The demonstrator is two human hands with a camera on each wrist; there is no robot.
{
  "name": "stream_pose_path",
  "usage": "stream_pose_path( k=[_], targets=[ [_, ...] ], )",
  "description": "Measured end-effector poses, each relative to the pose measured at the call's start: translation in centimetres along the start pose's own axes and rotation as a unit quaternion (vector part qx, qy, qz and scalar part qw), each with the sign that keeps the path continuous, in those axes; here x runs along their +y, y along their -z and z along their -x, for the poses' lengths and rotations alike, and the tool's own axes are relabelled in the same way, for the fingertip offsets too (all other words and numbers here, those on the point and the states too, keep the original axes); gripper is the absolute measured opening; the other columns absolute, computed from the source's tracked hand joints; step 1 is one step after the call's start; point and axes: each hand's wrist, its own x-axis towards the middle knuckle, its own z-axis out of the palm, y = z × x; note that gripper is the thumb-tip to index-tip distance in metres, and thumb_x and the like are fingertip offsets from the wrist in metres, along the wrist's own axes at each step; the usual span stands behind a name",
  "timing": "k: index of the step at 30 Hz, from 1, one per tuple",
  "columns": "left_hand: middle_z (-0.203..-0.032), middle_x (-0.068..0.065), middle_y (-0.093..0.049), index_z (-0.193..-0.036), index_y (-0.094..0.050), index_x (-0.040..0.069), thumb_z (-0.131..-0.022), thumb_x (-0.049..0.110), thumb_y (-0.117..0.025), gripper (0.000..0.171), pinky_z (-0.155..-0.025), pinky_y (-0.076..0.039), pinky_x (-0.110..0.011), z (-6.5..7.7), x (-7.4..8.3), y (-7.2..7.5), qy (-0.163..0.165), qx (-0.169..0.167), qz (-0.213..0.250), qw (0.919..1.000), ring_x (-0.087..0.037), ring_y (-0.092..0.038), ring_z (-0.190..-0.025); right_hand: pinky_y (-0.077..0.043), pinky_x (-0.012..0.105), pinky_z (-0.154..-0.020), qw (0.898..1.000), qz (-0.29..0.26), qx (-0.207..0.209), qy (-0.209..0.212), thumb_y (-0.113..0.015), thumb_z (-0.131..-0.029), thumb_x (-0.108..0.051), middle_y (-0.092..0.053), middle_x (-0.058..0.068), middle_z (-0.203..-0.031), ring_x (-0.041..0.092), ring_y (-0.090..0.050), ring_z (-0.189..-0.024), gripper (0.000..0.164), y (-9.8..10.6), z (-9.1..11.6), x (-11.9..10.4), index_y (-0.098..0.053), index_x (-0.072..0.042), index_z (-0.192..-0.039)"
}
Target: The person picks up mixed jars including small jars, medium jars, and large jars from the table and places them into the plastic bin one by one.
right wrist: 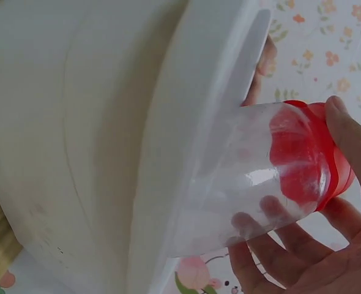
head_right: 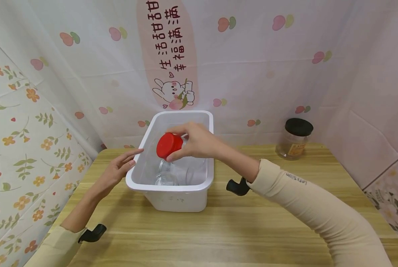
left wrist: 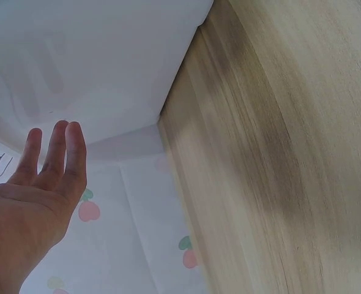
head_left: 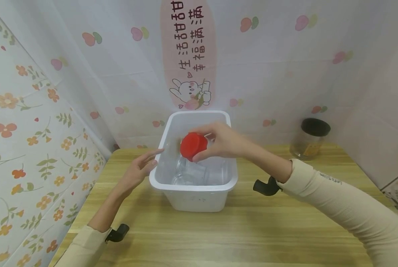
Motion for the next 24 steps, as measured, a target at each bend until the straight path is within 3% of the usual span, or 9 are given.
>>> stream_pose_path(
  k=[2, 6, 9, 13, 19, 24],
  targets=[
    [-0.153, -0.012, -0.045, -0.148, -0.052, 0.008, -0.106, 0.018, -0.055, 0.043, -0.096, -0.046, -0.035, 0.0, 0.0, 0.0, 0.001, 0.001, -0.003, 1.0000, -0.034, -0.045, -0.135, -0.049, 0.042, -0.095, 1.000, -0.002, -0.018, -0.002, -0.091, -0.079, -0.022, -0.071, -0.009, -0.116, 0.014, -0.061, -0.109, 0.060, -0.3, 0.1, 0.0, -0.068, -0.013, -0.134],
    [-0.153, -0.012, -0.045, -0.148, -0.052, 0.008, -0.106, 0.017, -0.055, 0.043, -0.099, -0.044, -0.046, 0.0, -0.1, -0.1, -0.002, -0.001, -0.003, 1.0000, -0.035, -0.045, -0.135, -0.047, 0.045, -0.099, 0.997, 0.034, -0.064, -0.011, -0.090, -0.079, -0.032, -0.063, -0.003, -0.134, 0.021, -0.057, -0.123, 0.076, -0.6, 0.3, 0.1, -0.059, -0.012, -0.145],
    [-0.154, -0.013, -0.043, -0.148, -0.051, 0.007, -0.106, 0.017, -0.054, 0.044, -0.101, -0.041, -0.054, 0.0, -0.1, -0.1, -0.003, -0.004, 0.001, 1.0000, -0.036, -0.044, -0.136, -0.039, 0.048, -0.107, 0.994, 0.073, -0.084, -0.012, -0.090, -0.076, -0.046, -0.047, -0.001, -0.152, 0.023, -0.044, -0.138, 0.097, -0.7, 0.5, 0.3, -0.044, -0.014, -0.155],
    [-0.156, -0.014, -0.041, -0.149, -0.050, 0.007, -0.107, 0.017, -0.053, 0.044, -0.102, -0.038, -0.059, 0.0, -0.1, -0.1, -0.002, -0.005, 0.007, 1.0000, -0.037, -0.041, -0.138, -0.028, 0.048, -0.113, 0.993, 0.083, -0.084, -0.018, -0.089, -0.072, -0.055, -0.031, -0.001, -0.162, 0.020, -0.029, -0.146, 0.116, -0.4, 0.9, 0.9, -0.027, -0.015, -0.162],
    [-0.156, -0.013, -0.041, -0.149, -0.050, 0.007, -0.107, 0.017, -0.053, 0.044, -0.099, -0.044, -0.045, 0.0, 0.1, -0.1, -0.001, -0.004, 0.007, 1.0000, -0.036, -0.041, -0.138, -0.025, 0.048, -0.115, 0.994, 0.072, -0.078, -0.020, -0.090, -0.072, -0.052, -0.020, -0.003, -0.166, 0.020, -0.024, -0.148, 0.123, 0.5, 1.7, 1.3, -0.015, -0.019, -0.164],
    [-0.154, -0.014, -0.043, -0.148, -0.050, 0.007, -0.107, 0.017, -0.053, 0.043, -0.093, -0.049, -0.034, 0.1, 0.0, -0.1, 0.002, -0.001, 0.010, 1.0000, -0.037, -0.045, -0.135, -0.030, 0.052, -0.112, 0.995, 0.066, -0.062, -0.044, -0.089, -0.072, -0.054, -0.024, -0.001, -0.164, 0.026, -0.030, -0.146, 0.121, 1.2, 2.4, 1.8, -0.017, -0.026, -0.164]
  ],
)
